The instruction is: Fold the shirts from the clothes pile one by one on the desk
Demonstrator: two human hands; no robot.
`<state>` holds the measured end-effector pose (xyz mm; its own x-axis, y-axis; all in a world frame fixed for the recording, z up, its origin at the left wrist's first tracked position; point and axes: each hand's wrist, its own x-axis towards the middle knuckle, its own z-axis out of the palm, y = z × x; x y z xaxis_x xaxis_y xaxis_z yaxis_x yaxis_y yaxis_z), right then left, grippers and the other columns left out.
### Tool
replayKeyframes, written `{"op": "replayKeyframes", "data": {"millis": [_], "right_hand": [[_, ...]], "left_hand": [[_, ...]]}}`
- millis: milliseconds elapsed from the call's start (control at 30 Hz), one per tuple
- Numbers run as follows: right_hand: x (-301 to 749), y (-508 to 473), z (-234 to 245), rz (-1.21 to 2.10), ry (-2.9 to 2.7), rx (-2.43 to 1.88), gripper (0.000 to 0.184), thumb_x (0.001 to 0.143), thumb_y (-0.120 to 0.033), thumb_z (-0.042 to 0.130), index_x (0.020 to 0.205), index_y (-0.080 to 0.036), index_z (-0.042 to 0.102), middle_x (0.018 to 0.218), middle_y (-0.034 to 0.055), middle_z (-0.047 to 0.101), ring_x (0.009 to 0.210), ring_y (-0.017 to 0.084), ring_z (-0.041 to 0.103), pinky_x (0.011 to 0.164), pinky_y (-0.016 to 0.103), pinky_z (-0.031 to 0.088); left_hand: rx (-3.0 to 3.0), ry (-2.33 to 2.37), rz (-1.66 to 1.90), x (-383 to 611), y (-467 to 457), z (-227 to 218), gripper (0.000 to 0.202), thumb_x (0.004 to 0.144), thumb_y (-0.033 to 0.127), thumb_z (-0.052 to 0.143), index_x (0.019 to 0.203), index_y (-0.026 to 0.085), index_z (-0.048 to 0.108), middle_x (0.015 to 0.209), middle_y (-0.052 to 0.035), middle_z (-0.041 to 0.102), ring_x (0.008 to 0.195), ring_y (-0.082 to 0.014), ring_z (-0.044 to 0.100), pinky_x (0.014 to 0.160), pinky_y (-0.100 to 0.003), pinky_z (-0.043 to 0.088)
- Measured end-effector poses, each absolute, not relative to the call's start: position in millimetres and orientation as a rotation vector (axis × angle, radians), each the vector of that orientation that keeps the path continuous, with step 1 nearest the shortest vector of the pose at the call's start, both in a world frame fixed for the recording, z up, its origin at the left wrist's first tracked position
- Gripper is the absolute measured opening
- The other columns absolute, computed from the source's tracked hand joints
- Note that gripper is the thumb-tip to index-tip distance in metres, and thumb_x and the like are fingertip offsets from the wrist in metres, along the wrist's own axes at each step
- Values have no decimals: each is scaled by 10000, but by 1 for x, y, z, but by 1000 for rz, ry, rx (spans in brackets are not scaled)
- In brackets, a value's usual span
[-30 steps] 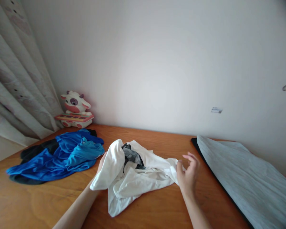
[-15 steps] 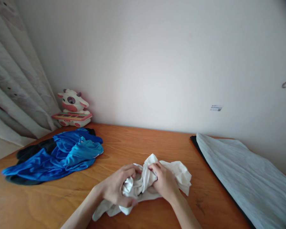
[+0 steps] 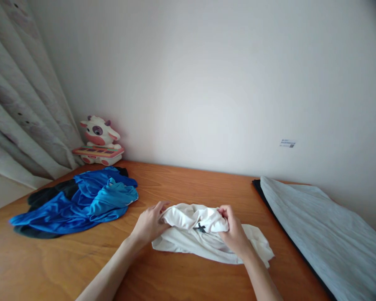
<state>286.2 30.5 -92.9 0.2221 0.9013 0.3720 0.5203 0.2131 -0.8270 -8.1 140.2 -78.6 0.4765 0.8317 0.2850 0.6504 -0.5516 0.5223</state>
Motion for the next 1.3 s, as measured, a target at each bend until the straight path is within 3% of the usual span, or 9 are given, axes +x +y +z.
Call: {"op": "replayKeyframes", "data": {"millis": [133,300,533,767,833,900,1000,1167,1300], "right_hand": [[289,19,-81,895,-1503,-1379,726,703,-303,774,1381,-210,532,1108,68,707,964,235,683,857,358,546],[292,21,-76,658,-1559,-1464,284,834,-438,691,989,-205,735,920,54,707,855,238,676,787,343,544],[308,29,-74,-274,-1067,-1386,214,861,-376,623,1000,-215,646,1015,98,679,973,257,635,900,416,491],[324,30,-87,-4,-856,-1591,224,767,-401,588,800,-275,406,1059,93,741,1006,279,680,868,398,480],[325,28,-88,112,-925,-1696,251,768,-465,588,805,-278,425,999,77,755,917,278,697,804,384,490],[324,26,-88,216,-1022,-1785,314,772,-556,604,845,-275,482,920,61,751,833,278,700,749,382,497],[322,24,-90,300,-1191,-1840,412,773,-603,649,993,-258,594,953,63,750,897,288,706,796,398,513],[322,25,-89,166,-1492,-1598,253,923,-452,573,1006,-246,695,983,68,733,927,242,693,827,360,524],[319,26,-81,-221,-1429,-1409,161,959,-350,590,997,-237,697,945,67,705,887,218,671,804,332,525]], "left_hand": [[2243,1300,1074,-13,149,-77,287,737,198,516,970,226,681,942,-51,722,921,-255,676,812,-336,505],[1820,1184,1332,-20,152,-68,330,856,375,471,1032,179,670,941,-53,717,849,-242,667,715,-317,526],[2360,1238,1292,-25,148,-63,124,859,318,554,883,218,623,873,-39,696,856,-226,663,811,-332,512],[2702,1079,714,-18,142,-75,548,779,558,725,1203,225,632,1117,-86,690,1019,-292,650,895,-409,526],[2703,1107,659,-17,143,-80,403,836,506,689,1146,249,685,1084,-74,690,996,-279,649,879,-400,523],[2662,1186,757,-16,146,-83,245,933,432,578,993,262,744,999,-66,679,947,-250,640,847,-374,516],[2517,1349,1076,-19,153,-82,321,962,441,523,866,253,765,879,-59,642,855,-228,617,808,-360,499],[1899,1293,1328,-18,156,-73,411,933,589,521,923,207,670,629,23,573,559,-151,545,537,-261,432],[1548,1112,1425,-12,154,-66,496,856,682,586,991,205,592,735,-5,664,665,-181,645,554,-258,489]]}}
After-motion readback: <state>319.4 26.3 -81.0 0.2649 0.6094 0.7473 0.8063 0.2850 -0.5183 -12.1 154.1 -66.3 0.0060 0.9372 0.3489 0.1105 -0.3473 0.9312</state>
